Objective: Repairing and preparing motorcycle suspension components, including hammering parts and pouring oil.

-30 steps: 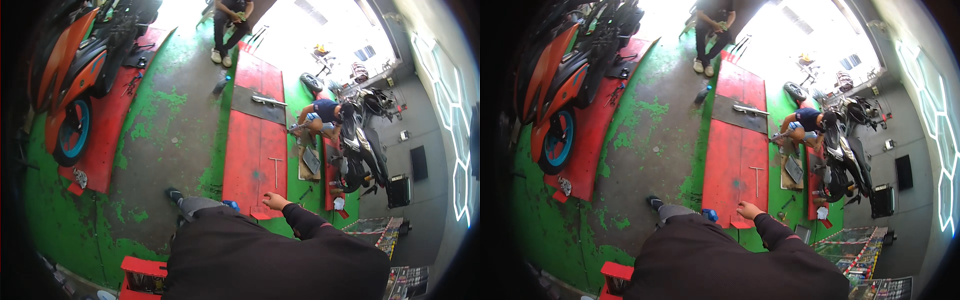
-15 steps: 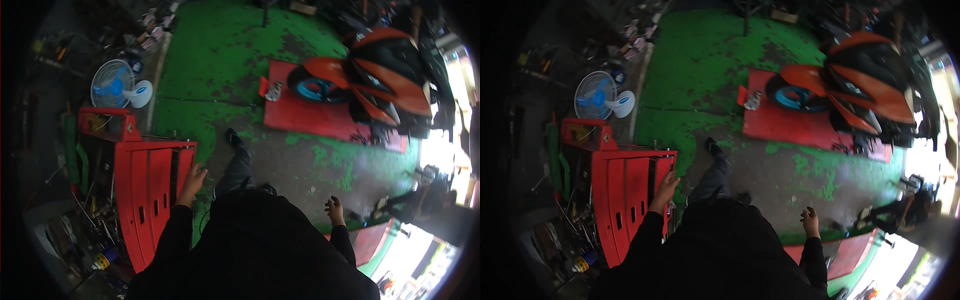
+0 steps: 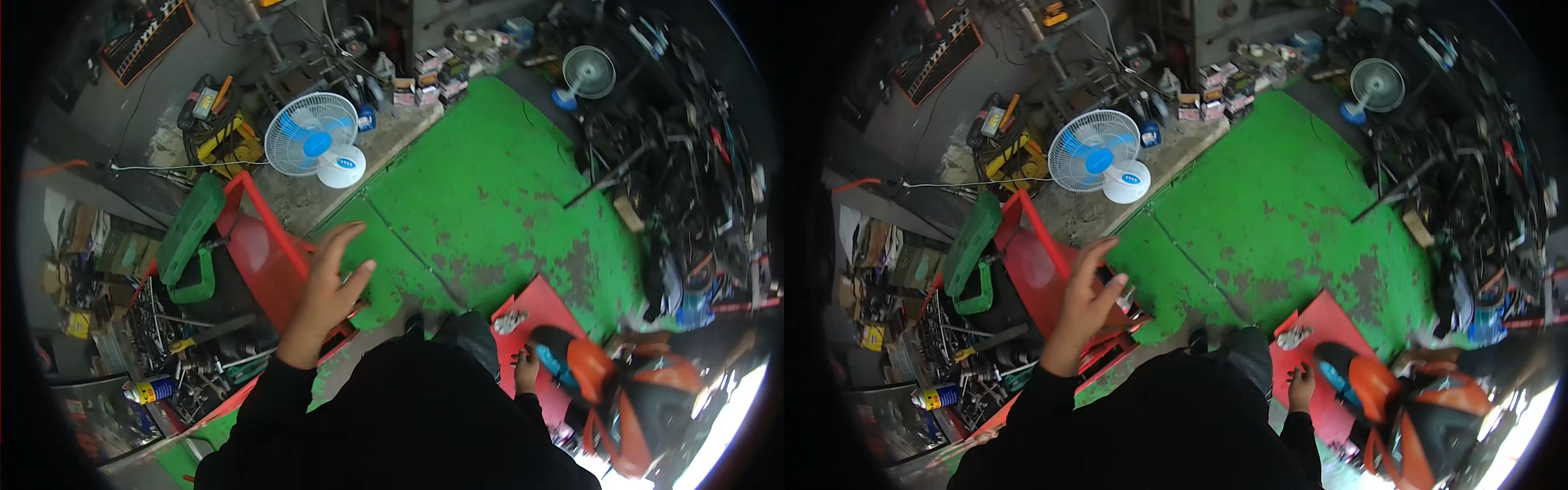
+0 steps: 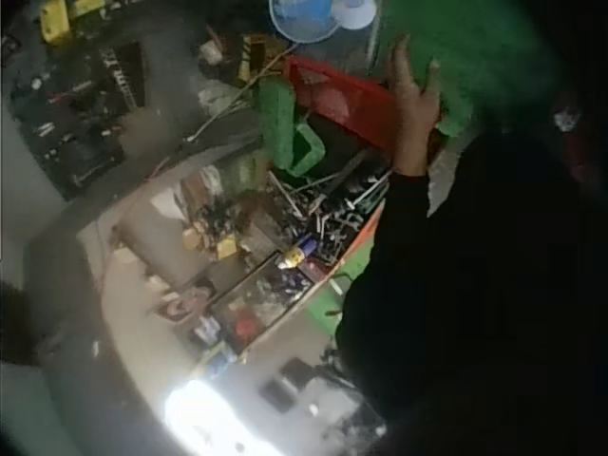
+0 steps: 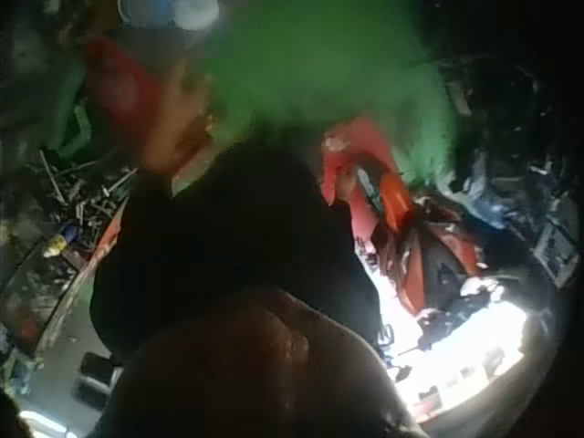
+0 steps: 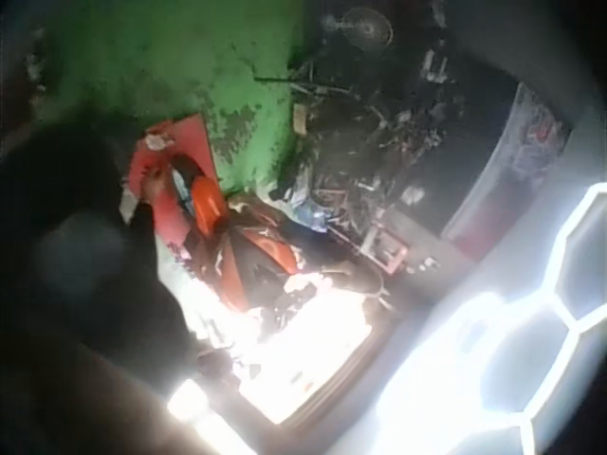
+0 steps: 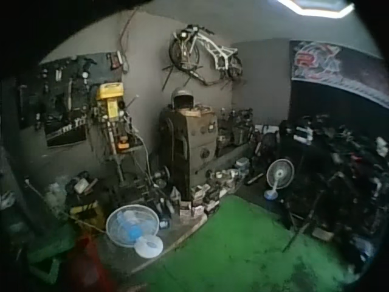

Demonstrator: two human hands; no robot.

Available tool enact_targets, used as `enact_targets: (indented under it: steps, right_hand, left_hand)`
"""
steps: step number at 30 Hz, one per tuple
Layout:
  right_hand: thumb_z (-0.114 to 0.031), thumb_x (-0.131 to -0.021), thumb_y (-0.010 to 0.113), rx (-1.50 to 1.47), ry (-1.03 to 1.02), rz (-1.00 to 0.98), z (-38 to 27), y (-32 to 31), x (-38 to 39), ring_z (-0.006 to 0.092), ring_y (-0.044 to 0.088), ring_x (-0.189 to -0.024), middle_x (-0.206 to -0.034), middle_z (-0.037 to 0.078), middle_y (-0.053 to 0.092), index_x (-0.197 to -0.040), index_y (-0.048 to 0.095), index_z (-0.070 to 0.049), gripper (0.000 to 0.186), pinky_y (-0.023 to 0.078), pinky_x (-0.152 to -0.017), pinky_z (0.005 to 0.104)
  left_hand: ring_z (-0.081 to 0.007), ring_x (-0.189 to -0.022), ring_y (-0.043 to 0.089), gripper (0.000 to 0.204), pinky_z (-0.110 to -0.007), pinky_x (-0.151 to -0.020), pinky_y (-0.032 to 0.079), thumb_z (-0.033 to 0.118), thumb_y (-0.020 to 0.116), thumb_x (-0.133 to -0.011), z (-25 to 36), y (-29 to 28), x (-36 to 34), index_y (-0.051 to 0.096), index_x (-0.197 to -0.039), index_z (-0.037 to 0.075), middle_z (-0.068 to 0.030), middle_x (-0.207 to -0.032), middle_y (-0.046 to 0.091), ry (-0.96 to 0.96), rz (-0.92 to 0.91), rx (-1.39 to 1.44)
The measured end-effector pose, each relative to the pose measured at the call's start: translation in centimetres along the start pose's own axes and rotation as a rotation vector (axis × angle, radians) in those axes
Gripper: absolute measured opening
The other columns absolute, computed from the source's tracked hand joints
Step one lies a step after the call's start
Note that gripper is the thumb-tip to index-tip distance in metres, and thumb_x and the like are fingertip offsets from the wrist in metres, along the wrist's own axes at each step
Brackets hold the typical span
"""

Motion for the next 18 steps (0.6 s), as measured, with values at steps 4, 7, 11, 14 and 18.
enact_targets:
  steps: [4, 7, 11, 14, 18]
  right_hand:
    - [-0.012, -0.102, 0.055, 0.118, -0.075, -0.022, -4.6, 1.7, -9.4, 0.0208, 0.071, -0.076, -0.097, 0.017, 0.068, -0.129, 0.057, 0.004, 0.031, 0.058, -0.058, 0.032]
    - [-0.014, -0.102, 0.055, 0.115, 0.125, -0.052, -7.4, 2.5, -18.2, 0.0216, 0.072, -0.073, -0.091, 0.017, 0.069, -0.13, 0.056, 0.003, 0.033, 0.059, -0.057, 0.0329]
    - [-0.02, -0.102, 0.057, 0.32, 0.06, -0.155, -17.9, 6.5, -33.6, 0.0245, 0.074, -0.073, -0.094, 0.018, 0.072, -0.128, 0.056, 0.001, 0.033, 0.056, -0.051, 0.0339]
    - [-0.019, -0.101, 0.06, 0.382, -0.159, -0.249, -30.1, 13.1, -45.2, 0.0229, 0.073, -0.075, -0.093, 0.018, 0.07, -0.126, 0.058, 0.006, 0.036, 0.058, -0.053, 0.0356]
    - [-0.023, -0.101, 0.058, 0.421, -0.303, -0.441, -46.0, 26.0, -56.8, 0.0221, 0.073, -0.082, -0.106, 0.014, 0.07, -0.124, 0.06, 0.005, 0.036, 0.059, -0.059, 0.0344]
  left_hand:
    - [-0.0404, -0.141, 0.042, 0.069, -0.047, -0.118, 0.032, 0.023, 0.074, -0.091, -5.4, -4.3, -2.8, 0.043, -0.15, 0.002, -0.0243, -0.151, 0.044, -0.231, 0.151, -0.476]
    - [-0.0452, -0.147, 0.031, 0.089, -0.049, -0.122, 0.025, 0.029, 0.076, -0.089, -11.1, -5.8, -2.2, 0.028, -0.158, 0.0, -0.0305, -0.159, 0.031, -0.573, 0.343, -0.606]
    - [-0.0486, -0.148, 0.028, 0.105, -0.052, -0.123, 0.025, 0.032, 0.077, -0.086, -15.9, -4.8, -2.6, 0.012, -0.162, 0.001, -0.0336, -0.162, 0.022, -0.849, 0.457, -0.634]
    - [-0.0504, -0.143, 0.034, 0.108, -0.055, -0.118, 0.033, 0.033, 0.077, -0.085, -16.4, -3.8, -4.0, 0.009, -0.162, 0.002, -0.0331, -0.16, 0.026, -1.085, 0.515, -0.777]
    - [-0.052, -0.132, 0.045, 0.11, -0.058, -0.106, 0.046, 0.033, 0.077, -0.083, -15.7, -3.6, -5.8, 0.006, -0.163, 0.004, -0.0323, -0.154, 0.034, -1.326, 0.494, -0.965]
Point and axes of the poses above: each hand's wrist, its own x-axis away from the middle knuckle, its own y-axis out of the palm, z = x × y, the point moved 6 cm from there along -x, towards the middle knuckle
